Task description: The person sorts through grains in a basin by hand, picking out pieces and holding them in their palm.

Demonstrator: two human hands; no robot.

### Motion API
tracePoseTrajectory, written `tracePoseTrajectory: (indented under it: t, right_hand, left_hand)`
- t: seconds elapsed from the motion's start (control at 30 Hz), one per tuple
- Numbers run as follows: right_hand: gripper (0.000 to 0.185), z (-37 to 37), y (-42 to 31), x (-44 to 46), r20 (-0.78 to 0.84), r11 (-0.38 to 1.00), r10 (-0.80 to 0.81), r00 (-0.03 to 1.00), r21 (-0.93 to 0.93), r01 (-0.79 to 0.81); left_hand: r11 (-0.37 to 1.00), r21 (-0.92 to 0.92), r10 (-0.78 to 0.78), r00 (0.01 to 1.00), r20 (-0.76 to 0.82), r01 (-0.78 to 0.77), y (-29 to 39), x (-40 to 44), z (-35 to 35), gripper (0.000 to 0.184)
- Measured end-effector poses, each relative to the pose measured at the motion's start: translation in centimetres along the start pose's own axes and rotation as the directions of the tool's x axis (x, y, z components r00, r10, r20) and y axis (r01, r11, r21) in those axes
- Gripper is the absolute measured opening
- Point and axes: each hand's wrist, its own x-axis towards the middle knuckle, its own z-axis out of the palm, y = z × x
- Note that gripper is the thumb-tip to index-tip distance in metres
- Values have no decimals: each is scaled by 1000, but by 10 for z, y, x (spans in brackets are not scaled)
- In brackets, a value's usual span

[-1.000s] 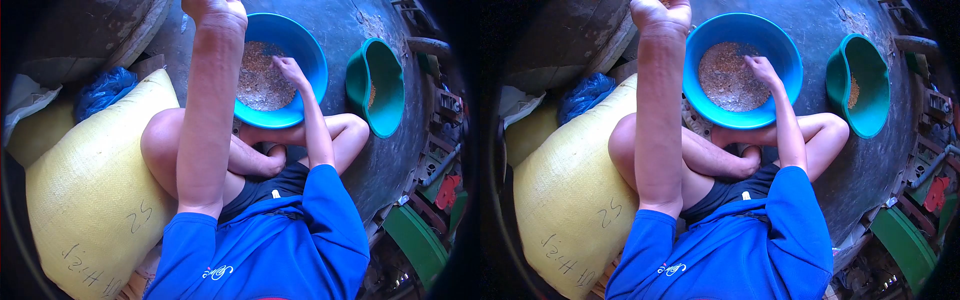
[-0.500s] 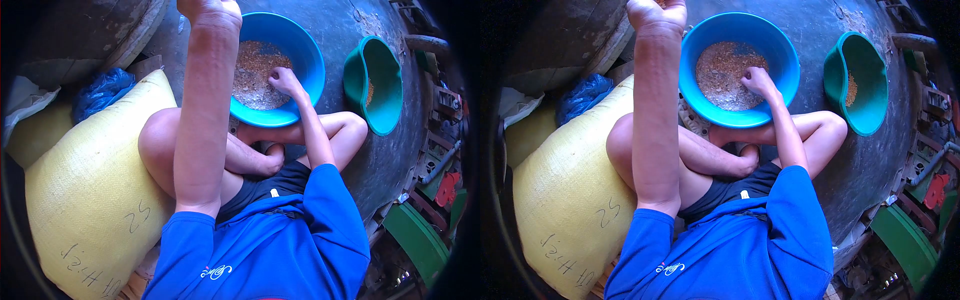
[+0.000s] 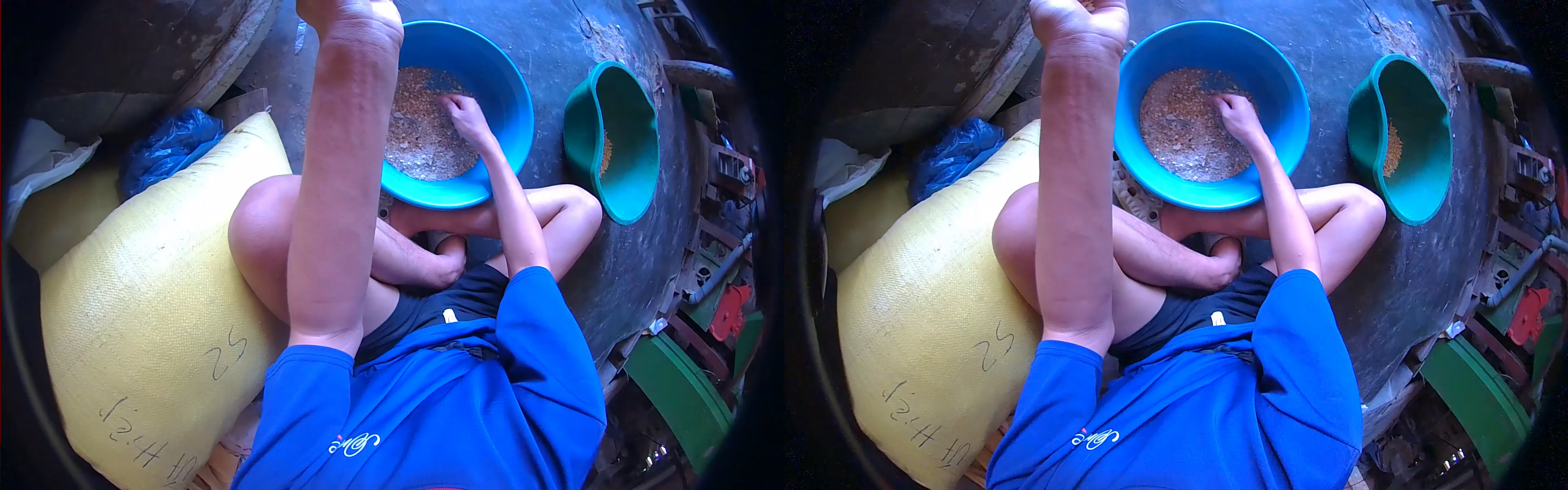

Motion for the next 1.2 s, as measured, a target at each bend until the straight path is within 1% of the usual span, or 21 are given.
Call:
tracePoseTrajectory:
  t: [0.03,0.07,0.17,0.27,0.37,0.47,0.63,0.77,0.87,0.9,0.93,0.97,1.0,1.1,1.17,1.2]
  right_hand:
    - [30,4,-4,-2,-7,998,8,1000,-66,-8]
    - [27,6,-8,-3,3,997,36,999,-74,-36]
    - [25,11,-10,-8,-13,993,21,1000,-115,-22]
    - [22,12,-9,-6,-19,975,-55,998,-218,49]
    - [22,14,-2,-5,-28,958,-89,996,-275,78]
    - [23,13,-9,-8,-53,956,-56,997,-290,38]
    - [23,12,-3,-7,-30,968,-32,999,-248,24]
    - [22,11,-13,-9,-67,985,23,998,-169,-34]
    - [22,14,6,4,-127,980,157,979,143,-139]
    - [21,9,9,5,-19,896,222,975,397,-197]
    - [21,2,12,6,102,744,256,961,615,-263]
    - [22,-1,14,6,225,534,254,940,778,-331]
    - [19,0,9,3,194,552,234,953,780,-294]
    - [23,5,12,9,226,616,283,932,702,-358]
    - [25,18,18,11,81,831,227,971,503,-236]
    - [28,24,13,11,16,909,181,983,380,-173]
  left_hand:
    - [1000,2,1,1000,0,-1,-1,-1,1,26]
    - [1000,3,3,1000,-1,-3,-1,-2,1,26]
    - [1000,-2,10,1000,-17,-10,-1,-5,2,27]
    - [1000,-14,18,999,31,-18,-2,-1,0,27]
    - [1000,-17,12,998,54,-11,-2,-1,0,26]
    - [999,-28,19,999,48,-18,-1,-1,0,26]
    - [1000,-20,13,998,54,-12,-2,0,-1,26]
    - [1000,-15,21,998,52,-21,-1,1,-2,26]
    - [1000,-16,19,998,58,-18,-1,1,-1,25]
    - [1000,-15,18,998,53,-17,0,1,-1,26]
    - [1000,-15,17,999,48,-17,0,1,0,26]
    - [1000,-14,16,999,43,-16,0,0,1,26]
    - [1000,-14,17,999,48,-16,0,1,0,25]
    - [1000,-10,20,999,45,-19,0,1,0,25]
    - [1000,-4,30,999,17,-30,1,-3,4,24]
    - [1000,-9,30,999,17,-29,1,-3,3,24]
